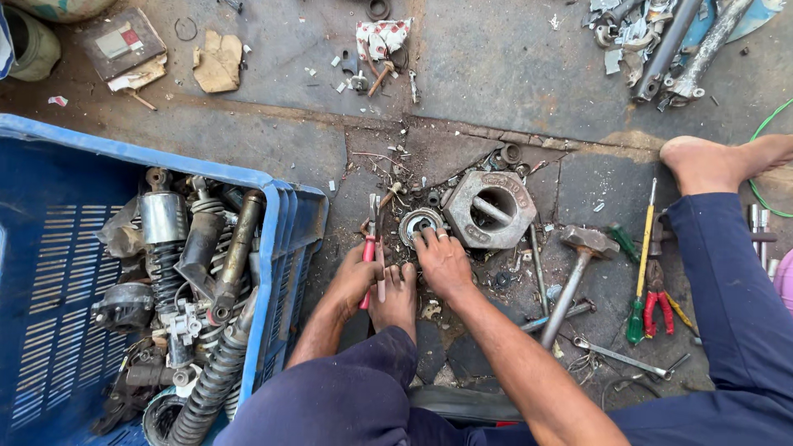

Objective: The person uses a screwdriver and hammer to pry and strike a metal component held in a vise. They repeatedly adjust the part and apply force to separate or reshape it.

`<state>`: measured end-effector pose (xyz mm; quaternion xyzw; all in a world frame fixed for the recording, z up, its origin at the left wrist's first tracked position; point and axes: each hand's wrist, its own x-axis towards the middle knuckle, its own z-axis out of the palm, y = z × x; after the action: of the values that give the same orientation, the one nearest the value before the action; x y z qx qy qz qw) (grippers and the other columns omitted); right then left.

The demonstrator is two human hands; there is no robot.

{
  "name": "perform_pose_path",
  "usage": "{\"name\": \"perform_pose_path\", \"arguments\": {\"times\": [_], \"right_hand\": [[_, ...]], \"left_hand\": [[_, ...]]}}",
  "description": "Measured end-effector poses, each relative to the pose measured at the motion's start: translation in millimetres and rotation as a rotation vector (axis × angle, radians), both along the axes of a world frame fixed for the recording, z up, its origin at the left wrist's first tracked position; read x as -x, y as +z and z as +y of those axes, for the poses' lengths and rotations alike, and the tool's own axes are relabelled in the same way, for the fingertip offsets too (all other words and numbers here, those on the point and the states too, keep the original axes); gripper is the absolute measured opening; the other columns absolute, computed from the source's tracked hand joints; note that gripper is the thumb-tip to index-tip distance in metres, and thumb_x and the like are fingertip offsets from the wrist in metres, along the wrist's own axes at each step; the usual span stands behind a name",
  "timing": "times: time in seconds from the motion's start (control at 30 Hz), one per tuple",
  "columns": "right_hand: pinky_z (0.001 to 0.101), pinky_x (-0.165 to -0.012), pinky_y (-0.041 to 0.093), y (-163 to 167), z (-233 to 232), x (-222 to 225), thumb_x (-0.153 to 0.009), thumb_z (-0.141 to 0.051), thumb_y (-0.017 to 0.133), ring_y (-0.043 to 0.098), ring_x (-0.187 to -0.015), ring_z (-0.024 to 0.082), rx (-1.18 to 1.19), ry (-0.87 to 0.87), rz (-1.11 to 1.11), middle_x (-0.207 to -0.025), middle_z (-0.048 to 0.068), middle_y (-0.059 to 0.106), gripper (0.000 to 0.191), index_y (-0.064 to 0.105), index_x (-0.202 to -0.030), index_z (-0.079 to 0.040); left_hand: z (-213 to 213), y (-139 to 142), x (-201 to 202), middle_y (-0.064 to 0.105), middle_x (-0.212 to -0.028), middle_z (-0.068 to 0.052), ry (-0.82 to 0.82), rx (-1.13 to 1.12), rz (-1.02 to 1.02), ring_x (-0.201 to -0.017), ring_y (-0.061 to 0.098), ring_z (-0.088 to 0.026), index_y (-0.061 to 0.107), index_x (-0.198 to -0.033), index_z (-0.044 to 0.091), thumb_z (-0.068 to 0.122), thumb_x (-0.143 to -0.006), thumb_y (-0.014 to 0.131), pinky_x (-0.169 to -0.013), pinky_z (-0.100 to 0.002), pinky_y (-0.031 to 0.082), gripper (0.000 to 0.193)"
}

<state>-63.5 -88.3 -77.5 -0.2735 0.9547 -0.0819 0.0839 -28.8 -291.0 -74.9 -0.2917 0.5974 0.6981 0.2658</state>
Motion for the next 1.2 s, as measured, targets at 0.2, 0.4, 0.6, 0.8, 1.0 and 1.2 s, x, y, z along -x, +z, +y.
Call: {"name": "perform_pose_path", "arguments": {"times": [0.2,0.4,0.6,0.8,1.0,1.2], "right_hand": [[0.0392,-0.075,0.059,8,23,-1,-0.101,-0.011,0.066,0.071,-0.087,0.026,0.437,-0.365,0.045,-0.101,0.012,0.073,0.018,0.069,-0.118,-0.005],[0.0298,-0.062,0.057,13,63,7,-0.099,-0.011,0.065,0.068,-0.072,0.015,1.337,-1.117,-0.485,-0.095,0.009,0.074,0.028,0.069,-0.124,0.001],[0.0328,-0.062,0.06,7,83,11,-0.099,-0.013,0.066,0.069,-0.071,0.018,1.687,-1.217,-0.608,-0.093,0.008,0.071,0.026,0.066,-0.122,0.001],[0.032,-0.063,0.06,-1,85,7,-0.1,-0.013,0.066,0.067,-0.071,0.016,1.639,-1.286,-0.65,-0.094,0.008,0.071,0.026,0.067,-0.122,0.0],[0.0317,-0.065,0.061,3,71,10,-0.1,-0.012,0.062,0.069,-0.074,0.017,1.444,-1.335,-0.634,-0.097,0.011,0.072,0.027,0.066,-0.124,0.0],[0.0303,-0.069,0.058,19,95,-21,-0.096,-0.014,0.065,0.071,-0.081,0.017,0.981,-1.183,-0.531,-0.103,0.012,0.072,0.032,0.064,-0.124,0.001]], "left_hand": [[-6,28,2,0.063,-0.094,-0.013,-0.151,0.097,0.044,-0.086,0.061,-0.021,0.065,-0.119,-0.008,0.002,-0.079,0.062,-0.077,-0.034,0.052,0.042],[16,51,4,0.068,-0.099,-0.007,-0.387,0.139,0.059,-0.089,0.068,-0.018,0.05,-0.145,0.011,0.002,-0.075,0.065,-0.08,-0.033,0.056,0.072],[37,57,3,0.07,-0.111,-0.013,-0.642,0.171,0.171,-0.104,0.068,-0.024,0.048,-0.149,0.013,0.006,-0.074,0.066,-0.095,-0.039,0.051,0.077],[48,45,5,0.071,-0.113,-0.019,-0.746,0.188,0.24,-0.107,0.069,-0.03,0.057,-0.138,0.007,0.009,-0.077,0.062,-0.095,-0.042,0.051,0.061],[52,28,6,0.065,-0.116,-0.013,-0.754,0.283,0.133,-0.108,0.066,-0.026,0.051,-0.142,0.011,0.017,-0.083,0.067,-0.095,-0.044,0.053,0.061],[33,5,22,0.071,-0.108,-0.016,-0.808,0.52,0.216,-0.099,0.072,-0.029,0.062,-0.133,0.009,0.014,-0.086,0.063,-0.091,-0.045,0.057,0.047]]}}
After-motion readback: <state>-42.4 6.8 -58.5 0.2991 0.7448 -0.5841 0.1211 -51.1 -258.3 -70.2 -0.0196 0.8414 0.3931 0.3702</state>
